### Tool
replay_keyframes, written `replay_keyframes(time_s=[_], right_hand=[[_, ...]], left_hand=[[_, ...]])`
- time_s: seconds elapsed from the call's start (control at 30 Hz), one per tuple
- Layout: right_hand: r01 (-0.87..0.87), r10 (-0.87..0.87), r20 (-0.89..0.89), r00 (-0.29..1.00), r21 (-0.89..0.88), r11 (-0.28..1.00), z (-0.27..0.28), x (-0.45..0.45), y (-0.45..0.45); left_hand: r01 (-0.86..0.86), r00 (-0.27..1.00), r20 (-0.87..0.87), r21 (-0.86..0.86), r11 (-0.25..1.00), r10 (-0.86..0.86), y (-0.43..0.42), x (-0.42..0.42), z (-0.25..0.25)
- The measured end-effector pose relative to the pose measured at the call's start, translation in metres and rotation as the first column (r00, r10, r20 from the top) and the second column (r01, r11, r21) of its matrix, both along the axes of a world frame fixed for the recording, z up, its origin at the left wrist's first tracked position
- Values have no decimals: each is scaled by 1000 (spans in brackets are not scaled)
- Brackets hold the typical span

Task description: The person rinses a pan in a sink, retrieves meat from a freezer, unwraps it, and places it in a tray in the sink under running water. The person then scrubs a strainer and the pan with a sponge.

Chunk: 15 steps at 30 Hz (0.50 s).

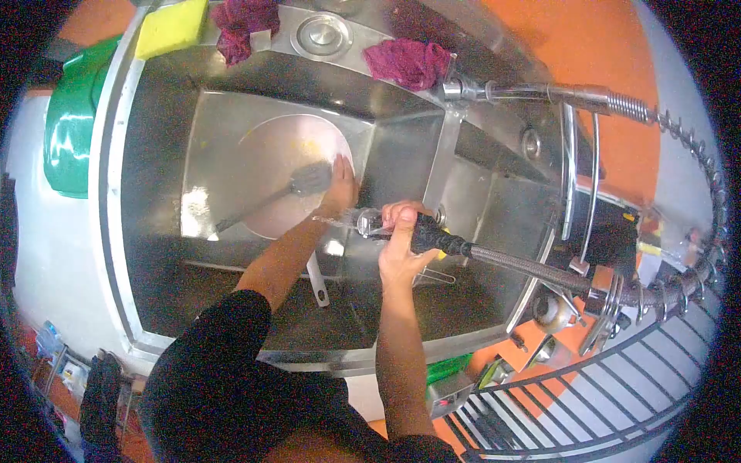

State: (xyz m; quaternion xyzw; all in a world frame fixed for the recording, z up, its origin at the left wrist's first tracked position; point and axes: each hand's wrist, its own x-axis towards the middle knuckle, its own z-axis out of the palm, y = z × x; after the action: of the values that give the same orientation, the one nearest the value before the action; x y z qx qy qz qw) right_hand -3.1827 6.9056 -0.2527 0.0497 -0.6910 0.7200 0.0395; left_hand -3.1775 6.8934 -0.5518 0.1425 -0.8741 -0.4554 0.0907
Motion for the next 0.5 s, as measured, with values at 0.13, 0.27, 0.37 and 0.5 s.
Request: replay_keyframes(time_s=[0.13, 0.27, 0.37, 0.5], right_hand=[[-20, 9, -93, 996, -119, 993, 0, -12, -11], [-24, -10, -182, 983, -182, 983, 12, -26, -35], [-80, 57, -97, 994, -248, 965, 12, -15, -41], [-139, 147, 23, 989, -214, 967, -9, 5, -32]], left_hand=[[182, 962, 198, 42, 982, -187, -3, 62, 18], [458, 797, 411, 66, 887, -442, -49, 70, 40], [611, 648, 662, -155, 777, -377, -104, 54, 51], [180, 945, 327, -475, 861, -17, -142, 51, 7]])
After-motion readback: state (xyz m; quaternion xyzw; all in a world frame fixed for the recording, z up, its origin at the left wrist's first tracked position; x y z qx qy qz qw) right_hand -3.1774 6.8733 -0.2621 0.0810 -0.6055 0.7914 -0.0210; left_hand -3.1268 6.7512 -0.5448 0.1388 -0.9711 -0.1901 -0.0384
